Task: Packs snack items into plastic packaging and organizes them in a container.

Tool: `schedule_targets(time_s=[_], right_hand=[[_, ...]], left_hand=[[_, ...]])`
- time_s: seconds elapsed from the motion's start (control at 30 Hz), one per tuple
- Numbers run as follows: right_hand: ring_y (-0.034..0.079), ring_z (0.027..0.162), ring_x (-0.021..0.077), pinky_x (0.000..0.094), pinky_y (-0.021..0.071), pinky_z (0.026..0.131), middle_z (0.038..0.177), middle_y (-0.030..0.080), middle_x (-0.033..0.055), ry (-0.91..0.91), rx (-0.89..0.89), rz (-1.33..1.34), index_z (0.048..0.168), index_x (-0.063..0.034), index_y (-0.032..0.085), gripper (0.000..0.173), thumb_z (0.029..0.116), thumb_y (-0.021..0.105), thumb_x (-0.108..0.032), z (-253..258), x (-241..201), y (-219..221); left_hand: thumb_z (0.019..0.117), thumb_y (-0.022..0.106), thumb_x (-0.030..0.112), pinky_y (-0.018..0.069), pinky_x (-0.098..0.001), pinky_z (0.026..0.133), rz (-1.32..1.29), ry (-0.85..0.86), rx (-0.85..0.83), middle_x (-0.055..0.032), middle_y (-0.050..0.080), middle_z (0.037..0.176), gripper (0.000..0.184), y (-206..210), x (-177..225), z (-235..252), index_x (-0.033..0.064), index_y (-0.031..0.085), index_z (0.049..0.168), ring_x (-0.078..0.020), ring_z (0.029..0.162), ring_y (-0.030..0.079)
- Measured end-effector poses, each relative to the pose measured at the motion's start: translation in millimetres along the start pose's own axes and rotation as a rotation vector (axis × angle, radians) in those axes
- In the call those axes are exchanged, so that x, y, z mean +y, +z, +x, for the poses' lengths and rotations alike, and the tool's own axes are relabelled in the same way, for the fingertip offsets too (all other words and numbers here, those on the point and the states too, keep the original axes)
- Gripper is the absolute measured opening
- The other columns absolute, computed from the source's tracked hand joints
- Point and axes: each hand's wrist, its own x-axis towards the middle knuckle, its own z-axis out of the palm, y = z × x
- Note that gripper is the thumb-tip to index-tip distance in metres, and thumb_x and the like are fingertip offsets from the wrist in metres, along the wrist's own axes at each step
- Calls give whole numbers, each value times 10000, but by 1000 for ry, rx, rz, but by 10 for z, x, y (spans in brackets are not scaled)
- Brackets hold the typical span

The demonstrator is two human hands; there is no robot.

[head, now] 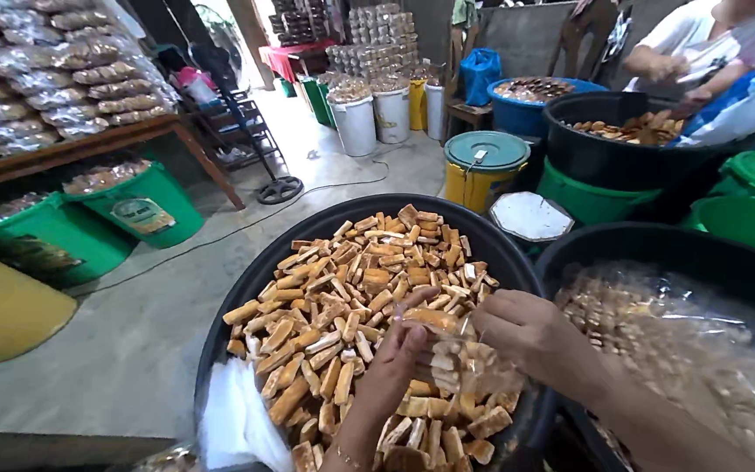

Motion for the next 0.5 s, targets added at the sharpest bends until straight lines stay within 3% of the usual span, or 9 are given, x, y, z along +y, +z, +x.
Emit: schedule_targets(time_s=[0.07, 0.13, 0.17, 0.27, 0.3, 0.37, 0.43, 0.5], right_hand=[[673, 749, 238, 347, 571, 686, 814, 679, 94, -53, -66, -2, 899, -55, 680, 176, 999, 535, -43, 16, -11, -19], [685, 749, 254, 359, 580, 688, 820, 676, 108, -107, -159, -24, 914, -32, 671, 127, 959, 556, -5, 19, -30, -15], [701, 769, 255, 352, 596, 716, 838, 683, 118, -111, -180, -16, 935, -21, 671, 115, 951, 559, 2, 4, -30, 3], [725, 847, 256, 350, 609, 772, 916, 707, 135, -24, -178, 131, 985, -21, 675, 107, 955, 574, 0, -48, -32, 56], [736, 896, 273, 376, 614, 811, 961, 724, 151, 21, -191, 180, 1017, -9, 699, 130, 945, 593, 12, -49, -53, 71], [742, 938, 304, 419, 615, 846, 1001, 735, 177, 97, -209, 247, 1046, 19, 720, 158, 909, 646, 49, -47, -99, 138], [741, 922, 291, 398, 612, 843, 974, 733, 175, 104, -174, 271, 1012, 29, 721, 130, 913, 642, 58, -67, -98, 231], [741, 916, 287, 381, 610, 842, 960, 732, 179, 71, -124, 311, 1002, 36, 724, 123, 913, 645, 66, -74, -81, 273]], left_hand=[[986, 587, 496, 563, -228, 922, 96, -7, -15, 59, 579, 1367, 706, 37, 11, 4, 66, 374, 1505, 4, 1091, 632], [947, 692, 310, 579, -249, 901, 135, -15, 20, -15, 622, 1263, 732, 97, 4, 29, -34, 334, 1486, -47, 1058, 654], [930, 711, 271, 588, -247, 875, 125, -15, 69, -20, 628, 1253, 751, 119, -2, 39, -40, 322, 1493, -49, 1023, 666], [910, 725, 354, 610, -230, 742, 83, -2, 239, 14, 626, 1280, 870, 92, -37, 61, 36, 236, 1555, -20, 881, 689], [910, 721, 371, 601, -216, 739, 113, -11, 255, 18, 576, 1371, 886, 76, -42, 50, 66, 219, 1573, -8, 904, 678], [918, 709, 339, 574, -182, 785, 244, -26, 246, 5, 461, 1529, 812, 119, -46, 15, 73, 289, 1560, 40, 1012, 642], [924, 690, 207, 568, -188, 843, 305, -8, 227, -18, 479, 1499, 682, 166, -51, -13, 30, 366, 1498, 48, 1064, 623], [934, 648, 101, 573, -194, 848, 261, 8, 218, 45, 549, 1397, 570, 148, -43, -18, 25, 409, 1446, 58, 1029, 631]])
